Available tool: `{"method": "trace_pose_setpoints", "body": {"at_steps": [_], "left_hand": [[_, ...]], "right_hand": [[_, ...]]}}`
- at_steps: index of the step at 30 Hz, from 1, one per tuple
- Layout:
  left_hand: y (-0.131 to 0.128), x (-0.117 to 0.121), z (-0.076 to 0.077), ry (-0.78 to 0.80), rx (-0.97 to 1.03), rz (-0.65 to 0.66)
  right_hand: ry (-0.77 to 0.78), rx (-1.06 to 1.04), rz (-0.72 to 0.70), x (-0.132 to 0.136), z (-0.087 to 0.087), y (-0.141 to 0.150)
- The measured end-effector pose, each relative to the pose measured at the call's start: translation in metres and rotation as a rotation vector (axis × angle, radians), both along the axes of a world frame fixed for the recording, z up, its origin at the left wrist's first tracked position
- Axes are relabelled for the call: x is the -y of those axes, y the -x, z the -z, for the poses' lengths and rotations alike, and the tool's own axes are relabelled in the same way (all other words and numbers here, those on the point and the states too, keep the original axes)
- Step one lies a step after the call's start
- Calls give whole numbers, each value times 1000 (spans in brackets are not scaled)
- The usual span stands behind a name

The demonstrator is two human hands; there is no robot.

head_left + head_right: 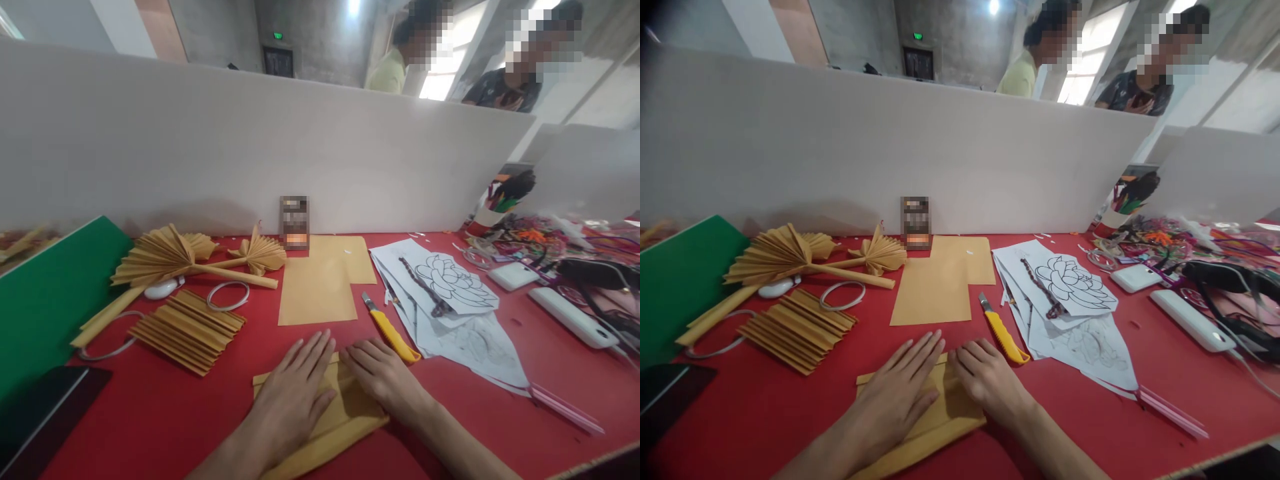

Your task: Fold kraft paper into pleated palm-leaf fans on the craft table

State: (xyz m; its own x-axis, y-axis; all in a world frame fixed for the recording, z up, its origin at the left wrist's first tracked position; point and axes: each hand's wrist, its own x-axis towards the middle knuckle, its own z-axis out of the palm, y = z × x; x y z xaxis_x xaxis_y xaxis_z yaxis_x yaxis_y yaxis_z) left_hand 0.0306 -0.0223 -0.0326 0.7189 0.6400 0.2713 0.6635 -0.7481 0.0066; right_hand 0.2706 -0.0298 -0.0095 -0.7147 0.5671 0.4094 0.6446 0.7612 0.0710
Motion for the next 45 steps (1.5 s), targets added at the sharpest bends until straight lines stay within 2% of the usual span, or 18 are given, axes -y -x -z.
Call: {"method": "trace_pose_setpoints", "body": {"at_steps": [3, 11, 18, 25, 38, 45], "left_hand": [[4, 2, 3, 1, 22, -9], [4, 4, -2, 0, 47, -16], [5, 2, 0, 29, 46, -22], [5, 3, -1, 48, 71, -24], [7, 3, 0, -20, 67, -20], [6, 5, -3, -26, 37, 56]], "right_hand": [[14, -11, 0, -1, 0, -1], [-111, 20, -34, -4, -4, 0], [-133, 8, -26, -7, -5, 0], [-97, 13, -39, -5, -5, -2], [-69, 19, -79, 0, -3, -8], [-63, 40, -102, -2, -4, -9]]}}
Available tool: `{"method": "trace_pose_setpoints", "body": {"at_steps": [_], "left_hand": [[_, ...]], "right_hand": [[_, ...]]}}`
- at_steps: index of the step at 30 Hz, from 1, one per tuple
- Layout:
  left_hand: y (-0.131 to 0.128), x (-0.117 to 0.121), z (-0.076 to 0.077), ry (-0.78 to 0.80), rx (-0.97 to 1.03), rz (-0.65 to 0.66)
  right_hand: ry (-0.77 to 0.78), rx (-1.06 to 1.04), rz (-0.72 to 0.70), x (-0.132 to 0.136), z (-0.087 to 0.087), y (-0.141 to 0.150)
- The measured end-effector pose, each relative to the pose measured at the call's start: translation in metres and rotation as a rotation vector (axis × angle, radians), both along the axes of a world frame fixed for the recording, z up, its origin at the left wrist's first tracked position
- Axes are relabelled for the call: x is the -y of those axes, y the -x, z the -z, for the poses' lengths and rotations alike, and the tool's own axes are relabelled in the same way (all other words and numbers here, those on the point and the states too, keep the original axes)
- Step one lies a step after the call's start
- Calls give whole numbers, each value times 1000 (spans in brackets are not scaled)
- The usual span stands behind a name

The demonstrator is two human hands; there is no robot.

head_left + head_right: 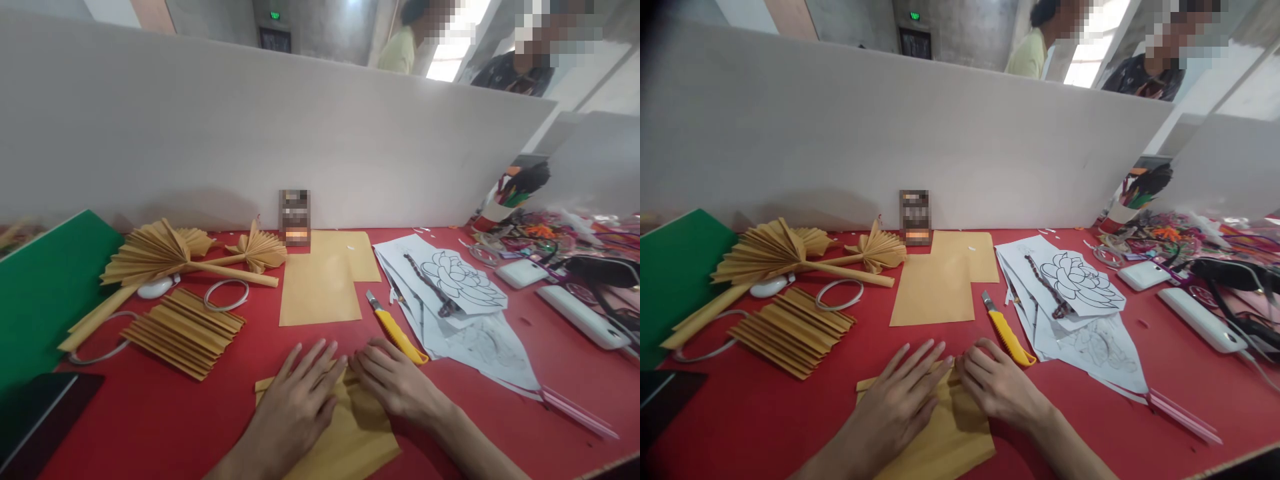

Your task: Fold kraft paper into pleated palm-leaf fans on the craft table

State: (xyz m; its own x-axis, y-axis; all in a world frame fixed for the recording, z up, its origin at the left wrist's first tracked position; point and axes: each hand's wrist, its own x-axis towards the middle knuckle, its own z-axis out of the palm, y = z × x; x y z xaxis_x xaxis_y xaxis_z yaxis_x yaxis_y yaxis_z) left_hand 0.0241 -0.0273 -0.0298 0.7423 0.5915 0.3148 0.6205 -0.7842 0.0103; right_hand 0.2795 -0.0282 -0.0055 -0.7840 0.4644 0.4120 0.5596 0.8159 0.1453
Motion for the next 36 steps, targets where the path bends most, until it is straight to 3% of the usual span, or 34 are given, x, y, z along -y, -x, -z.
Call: {"method": "trace_pose_setpoints", "body": {"at_steps": [12, 28, 36], "left_hand": [[-3, 3, 13, -43, 42, -1], [-1, 4, 5, 3, 126, 23], [-1, 3, 3, 8, 115, 16]], "right_hand": [[30, 14, 46, -5, 2, -4], [48, -23, -5, -1, 0, -10], [97, -44, 58, -1, -5, -10]]}}
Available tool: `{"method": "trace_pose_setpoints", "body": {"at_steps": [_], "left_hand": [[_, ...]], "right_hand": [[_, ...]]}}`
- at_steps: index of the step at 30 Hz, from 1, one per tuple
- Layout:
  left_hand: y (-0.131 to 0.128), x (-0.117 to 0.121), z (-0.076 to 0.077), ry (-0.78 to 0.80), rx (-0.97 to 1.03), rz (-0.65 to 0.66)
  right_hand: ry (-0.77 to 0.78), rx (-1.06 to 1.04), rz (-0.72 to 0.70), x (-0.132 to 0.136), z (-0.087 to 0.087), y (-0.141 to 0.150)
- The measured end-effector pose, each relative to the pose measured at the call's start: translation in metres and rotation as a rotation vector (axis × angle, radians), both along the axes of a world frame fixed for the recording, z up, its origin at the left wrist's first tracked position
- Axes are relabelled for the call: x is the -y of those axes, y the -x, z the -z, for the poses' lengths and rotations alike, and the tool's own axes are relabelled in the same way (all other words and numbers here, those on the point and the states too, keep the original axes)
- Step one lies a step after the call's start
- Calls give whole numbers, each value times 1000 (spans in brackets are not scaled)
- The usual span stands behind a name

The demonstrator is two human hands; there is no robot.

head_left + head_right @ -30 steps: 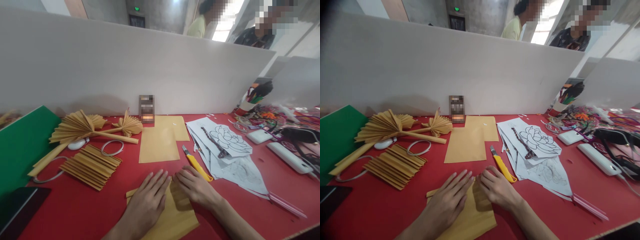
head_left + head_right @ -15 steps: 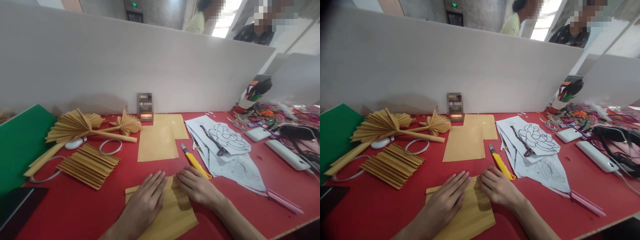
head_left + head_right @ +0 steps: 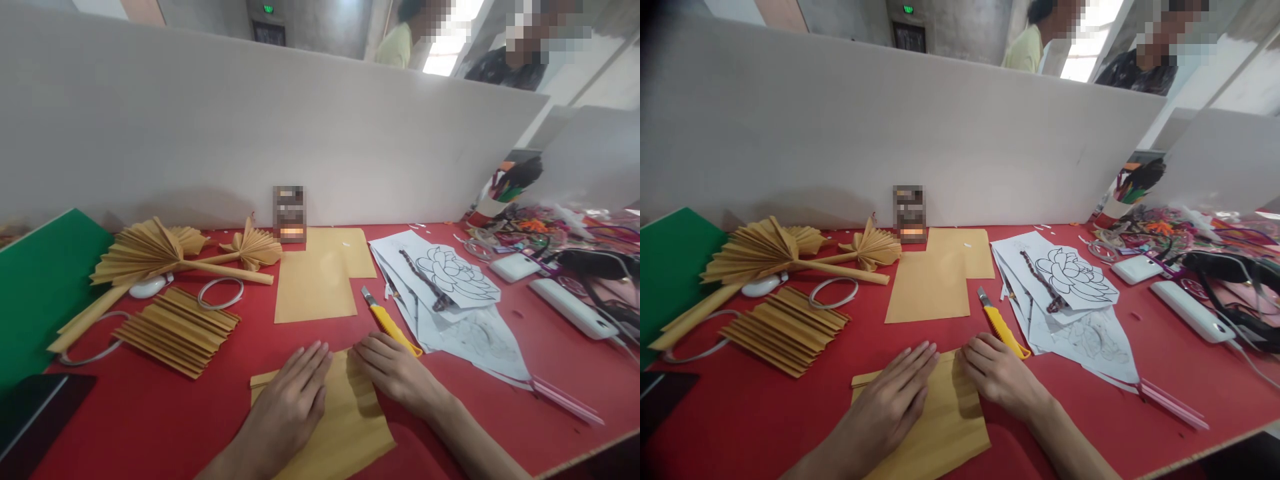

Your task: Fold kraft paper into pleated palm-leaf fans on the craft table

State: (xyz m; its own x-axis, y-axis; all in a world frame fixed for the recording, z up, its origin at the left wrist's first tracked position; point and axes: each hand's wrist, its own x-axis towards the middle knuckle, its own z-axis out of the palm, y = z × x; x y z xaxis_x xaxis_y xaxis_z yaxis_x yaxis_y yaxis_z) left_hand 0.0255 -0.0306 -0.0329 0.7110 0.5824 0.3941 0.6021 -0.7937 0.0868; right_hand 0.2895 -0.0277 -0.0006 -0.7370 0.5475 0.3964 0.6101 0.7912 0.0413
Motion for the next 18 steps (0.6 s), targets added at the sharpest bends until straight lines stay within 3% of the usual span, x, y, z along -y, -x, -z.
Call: {"method": "trace_pose_setpoints", "body": {"at_steps": [13, 18], "left_hand": [[1, 1, 3, 22, 39, -9], [-2, 1, 3, 60, 68, -19]], "right_hand": [[80, -87, 31, 0, -4, 0], [201, -124, 132, 19, -9, 28]]}}
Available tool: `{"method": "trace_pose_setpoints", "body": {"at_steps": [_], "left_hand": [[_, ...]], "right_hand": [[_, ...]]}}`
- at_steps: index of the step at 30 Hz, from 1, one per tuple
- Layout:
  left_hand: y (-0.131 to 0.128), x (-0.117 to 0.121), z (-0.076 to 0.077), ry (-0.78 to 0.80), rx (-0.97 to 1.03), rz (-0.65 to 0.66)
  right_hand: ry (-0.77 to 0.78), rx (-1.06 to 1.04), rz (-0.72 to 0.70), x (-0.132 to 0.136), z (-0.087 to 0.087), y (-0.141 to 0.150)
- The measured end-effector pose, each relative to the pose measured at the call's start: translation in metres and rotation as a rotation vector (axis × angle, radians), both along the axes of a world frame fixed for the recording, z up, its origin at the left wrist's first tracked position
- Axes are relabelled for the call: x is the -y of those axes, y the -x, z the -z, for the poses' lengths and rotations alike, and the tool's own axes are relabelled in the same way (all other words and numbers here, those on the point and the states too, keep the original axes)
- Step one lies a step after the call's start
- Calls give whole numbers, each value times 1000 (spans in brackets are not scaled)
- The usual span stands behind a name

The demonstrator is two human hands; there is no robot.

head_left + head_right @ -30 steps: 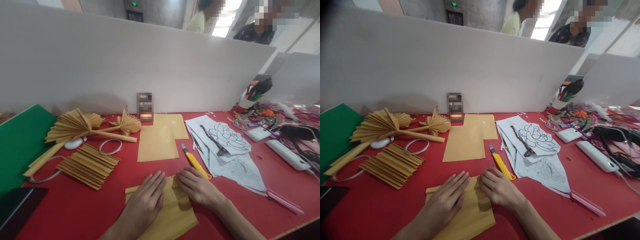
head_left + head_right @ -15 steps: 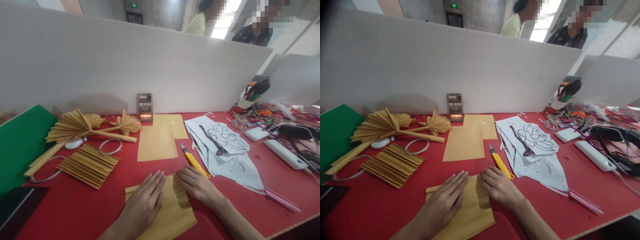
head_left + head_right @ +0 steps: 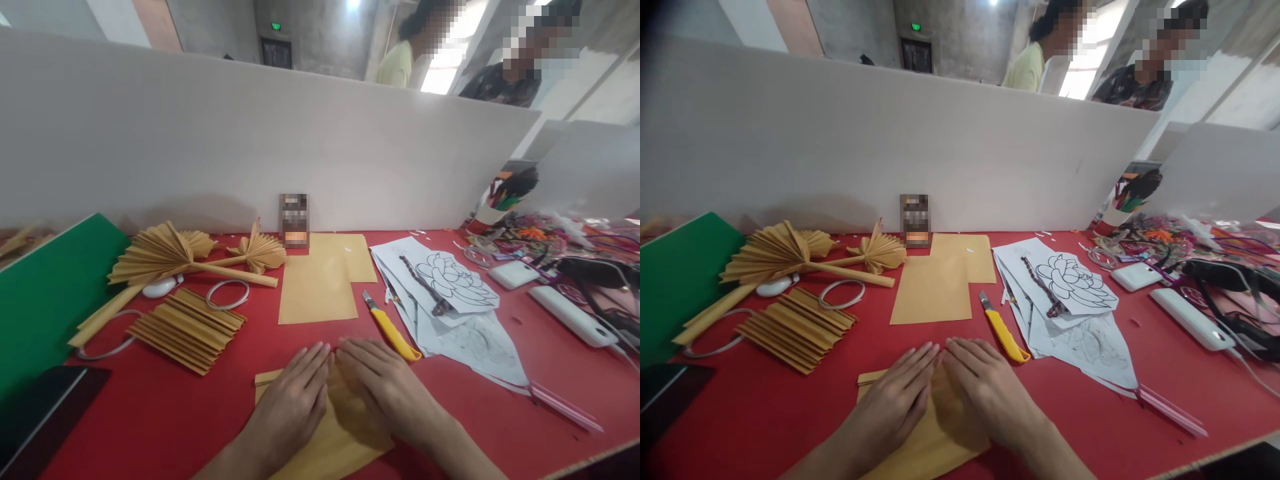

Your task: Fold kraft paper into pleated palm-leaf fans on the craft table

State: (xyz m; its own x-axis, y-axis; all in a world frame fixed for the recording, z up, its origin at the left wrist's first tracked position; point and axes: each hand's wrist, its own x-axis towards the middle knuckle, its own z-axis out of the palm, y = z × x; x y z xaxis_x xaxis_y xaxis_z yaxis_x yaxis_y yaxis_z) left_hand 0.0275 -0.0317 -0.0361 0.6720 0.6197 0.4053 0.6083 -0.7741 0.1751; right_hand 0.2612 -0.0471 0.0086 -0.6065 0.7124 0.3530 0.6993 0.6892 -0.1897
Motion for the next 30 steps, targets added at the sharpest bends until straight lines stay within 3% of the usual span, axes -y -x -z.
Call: {"method": "trace_pose_setpoints", "body": {"at_steps": [4, 9, 12, 15, 19, 22, 25, 28, 30], "left_hand": [[4, 0, -4, 22, -39, 15], [42, 8, -6, 22, -154, -10], [70, 16, -2, -22, -180, -42], [83, 19, 0, -29, -183, -31], [85, 19, -1, -35, -129, -30], [97, 23, 1, -54, -123, -44], [113, 28, 7, -73, -125, -92], [114, 24, 7, -21, -45, -146], [105, 16, -1, 52, 60, -206]], "right_hand": [[66, 95, 148, 20, 16, 25], [45, 126, 232, 26, 32, 17], [-14, 155, 262, 23, 31, 19], [-49, 191, 286, 18, 28, 46], [40, 191, 124, 13, 29, 77], [36, 184, 125, 11, 37, 64], [-64, 216, 200, 8, 44, 41], [-84, 293, 225, 0, 36, 45], [-2, 358, 224, -7, 23, 62]]}}
